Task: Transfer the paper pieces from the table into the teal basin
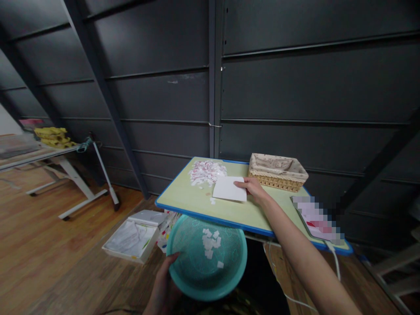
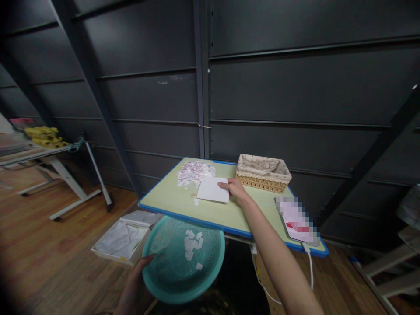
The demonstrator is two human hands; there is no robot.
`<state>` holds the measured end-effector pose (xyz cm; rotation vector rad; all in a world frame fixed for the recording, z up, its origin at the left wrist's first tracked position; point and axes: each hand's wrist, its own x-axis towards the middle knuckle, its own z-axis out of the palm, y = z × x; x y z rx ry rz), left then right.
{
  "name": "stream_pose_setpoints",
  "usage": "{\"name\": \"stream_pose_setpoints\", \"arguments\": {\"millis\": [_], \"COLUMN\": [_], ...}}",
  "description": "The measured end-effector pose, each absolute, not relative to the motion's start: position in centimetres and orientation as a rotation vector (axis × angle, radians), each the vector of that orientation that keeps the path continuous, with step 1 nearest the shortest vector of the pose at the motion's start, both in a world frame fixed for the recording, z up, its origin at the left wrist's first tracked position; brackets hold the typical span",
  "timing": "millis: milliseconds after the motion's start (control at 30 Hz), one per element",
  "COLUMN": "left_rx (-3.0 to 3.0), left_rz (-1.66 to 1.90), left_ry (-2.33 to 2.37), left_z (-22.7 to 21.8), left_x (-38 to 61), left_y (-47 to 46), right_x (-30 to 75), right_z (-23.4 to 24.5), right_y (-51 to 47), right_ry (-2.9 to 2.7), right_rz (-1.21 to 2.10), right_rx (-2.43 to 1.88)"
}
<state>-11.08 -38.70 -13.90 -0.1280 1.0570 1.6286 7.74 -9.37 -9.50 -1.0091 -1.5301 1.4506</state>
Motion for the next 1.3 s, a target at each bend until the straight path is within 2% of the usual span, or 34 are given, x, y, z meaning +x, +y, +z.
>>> {"name": "stream_pose_setpoints", "arguments": {"millis": [567,1033,1200,1300], "left_rx": [-0.143,-0.158,-0.173,-0.179], "left_rz": [1.636,1.626,1.634,1.622], "left_ry": [1.035,1.059,1.045,1.048], "left_z": [-14.3,-13.7,-14.0,-14.3], "left_x": [-11.3,-11.0,-11.1,-11.2], "left_y": [-38.6,-38.7,-38.8,-38.7], "right_x": [10.4,8.1,8.0,8.0], "right_z": [-7.6,-8.1,-9.1,-9.8], "right_y": [-9.2,-11.4,-9.4,-8.5], "right_ry": [-1.596,-1.775,-1.41,-1.381], "right_rz": [1.326,1.835,1.552,1.437], "right_rx": [-1.119,-0.845,-0.969,-1.053]}}
